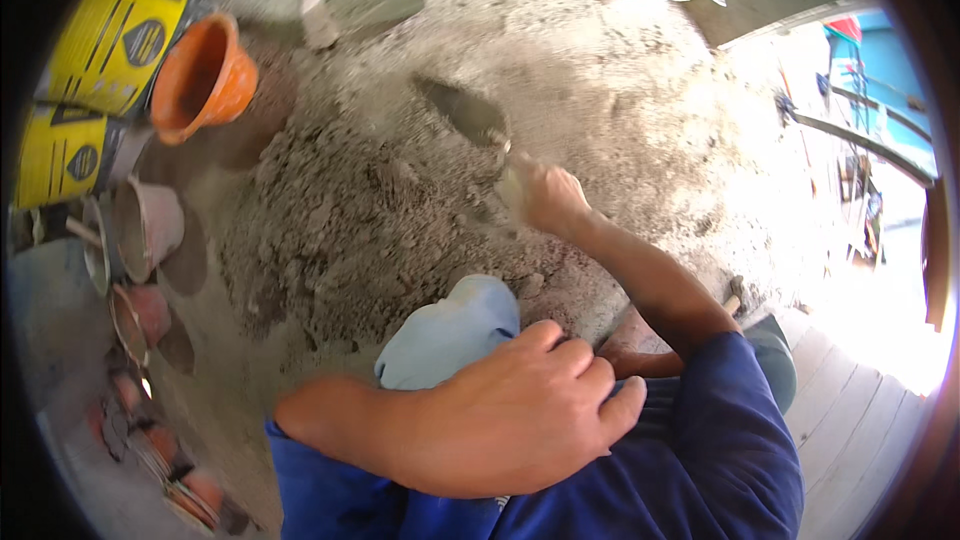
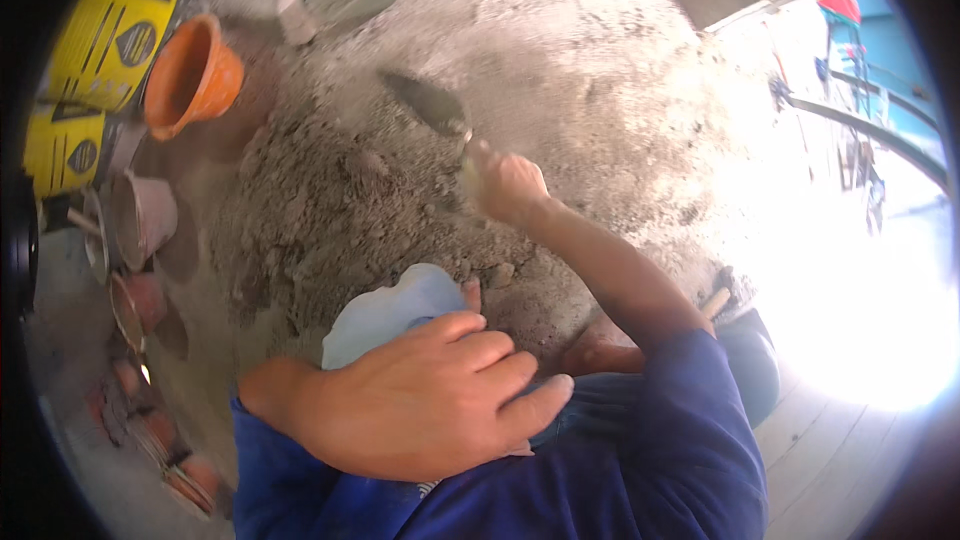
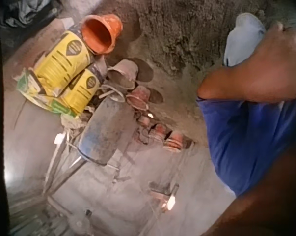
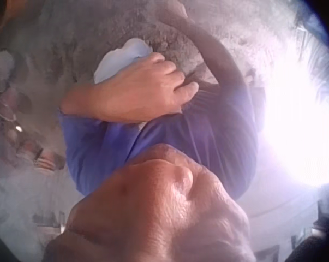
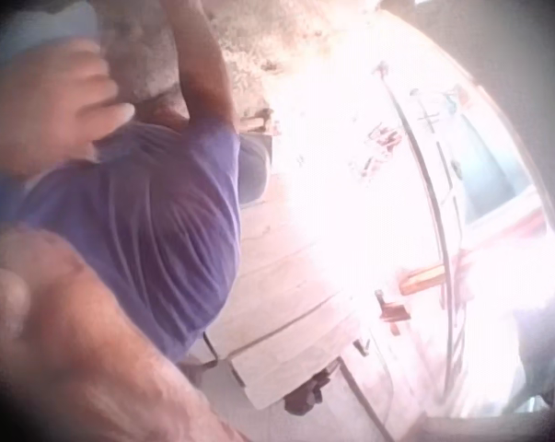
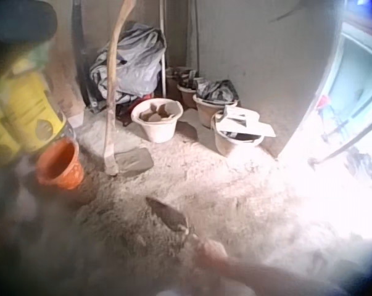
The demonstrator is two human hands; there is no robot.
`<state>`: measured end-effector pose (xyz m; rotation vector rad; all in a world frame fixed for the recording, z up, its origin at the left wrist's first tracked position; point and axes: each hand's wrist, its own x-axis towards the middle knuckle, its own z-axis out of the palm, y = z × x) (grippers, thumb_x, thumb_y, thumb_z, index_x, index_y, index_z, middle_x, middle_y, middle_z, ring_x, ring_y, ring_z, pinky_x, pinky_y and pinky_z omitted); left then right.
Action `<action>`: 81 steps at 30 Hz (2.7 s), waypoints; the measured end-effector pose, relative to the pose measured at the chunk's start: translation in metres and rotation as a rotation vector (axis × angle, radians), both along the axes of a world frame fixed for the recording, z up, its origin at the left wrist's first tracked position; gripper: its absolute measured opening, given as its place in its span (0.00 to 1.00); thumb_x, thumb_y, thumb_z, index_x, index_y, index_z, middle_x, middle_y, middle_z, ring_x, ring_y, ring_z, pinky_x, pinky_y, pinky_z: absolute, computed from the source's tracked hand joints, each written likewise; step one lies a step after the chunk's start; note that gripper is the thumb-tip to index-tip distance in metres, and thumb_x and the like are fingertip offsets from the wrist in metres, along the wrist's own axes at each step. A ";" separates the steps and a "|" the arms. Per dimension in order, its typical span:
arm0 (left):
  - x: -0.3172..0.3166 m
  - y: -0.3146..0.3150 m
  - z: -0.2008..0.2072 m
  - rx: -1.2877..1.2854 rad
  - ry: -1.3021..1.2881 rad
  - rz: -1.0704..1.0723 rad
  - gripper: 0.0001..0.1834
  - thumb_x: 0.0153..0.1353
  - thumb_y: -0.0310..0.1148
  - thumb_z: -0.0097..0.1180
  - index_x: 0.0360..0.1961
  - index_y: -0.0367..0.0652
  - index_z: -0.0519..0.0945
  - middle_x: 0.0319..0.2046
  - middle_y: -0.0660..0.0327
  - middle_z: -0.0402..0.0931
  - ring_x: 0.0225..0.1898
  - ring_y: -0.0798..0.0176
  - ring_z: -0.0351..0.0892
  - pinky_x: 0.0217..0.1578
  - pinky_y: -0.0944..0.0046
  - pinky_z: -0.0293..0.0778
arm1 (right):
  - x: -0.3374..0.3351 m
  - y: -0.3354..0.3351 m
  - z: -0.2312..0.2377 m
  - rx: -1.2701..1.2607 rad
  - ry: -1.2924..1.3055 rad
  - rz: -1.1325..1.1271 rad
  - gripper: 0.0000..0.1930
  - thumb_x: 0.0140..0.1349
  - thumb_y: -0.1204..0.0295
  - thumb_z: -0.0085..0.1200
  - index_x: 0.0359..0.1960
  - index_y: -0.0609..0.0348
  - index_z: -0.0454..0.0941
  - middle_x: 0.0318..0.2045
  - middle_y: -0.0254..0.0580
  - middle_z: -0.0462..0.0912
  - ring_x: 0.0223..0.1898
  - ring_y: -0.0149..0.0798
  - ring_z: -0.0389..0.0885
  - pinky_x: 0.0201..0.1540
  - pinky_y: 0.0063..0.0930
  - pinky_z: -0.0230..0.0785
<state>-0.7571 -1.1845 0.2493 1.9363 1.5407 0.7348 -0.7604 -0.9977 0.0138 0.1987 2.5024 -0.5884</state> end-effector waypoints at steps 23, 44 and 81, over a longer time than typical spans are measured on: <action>-0.019 0.042 0.007 -0.272 -0.073 -0.024 0.30 0.60 0.43 0.68 0.59 0.38 0.77 0.43 0.59 0.81 0.46 0.55 0.81 0.48 0.55 0.74 | 0.192 0.352 0.017 -0.056 0.066 -1.106 0.16 0.67 0.61 0.59 0.41 0.60 0.69 0.23 0.38 0.72 0.16 0.33 0.73 0.14 0.35 0.69; -0.040 0.153 -0.050 -0.707 -0.132 0.086 0.26 0.66 0.47 0.63 0.60 0.44 0.79 0.43 0.49 0.84 0.48 0.42 0.83 0.49 0.48 0.77 | 0.250 0.387 -0.053 -0.272 0.318 -1.371 0.27 0.62 0.63 0.64 0.58 0.66 0.74 0.22 0.33 0.74 0.16 0.26 0.71 0.14 0.24 0.66; 0.072 -0.139 0.097 -1.172 0.031 0.071 0.29 0.64 0.48 0.63 0.62 0.42 0.77 0.61 0.52 0.77 0.67 0.39 0.68 0.67 0.42 0.65 | 0.395 0.054 0.008 -0.261 -0.133 -1.842 0.18 0.58 0.59 0.63 0.40 0.62 0.77 0.27 0.53 0.83 0.26 0.49 0.85 0.30 0.42 0.78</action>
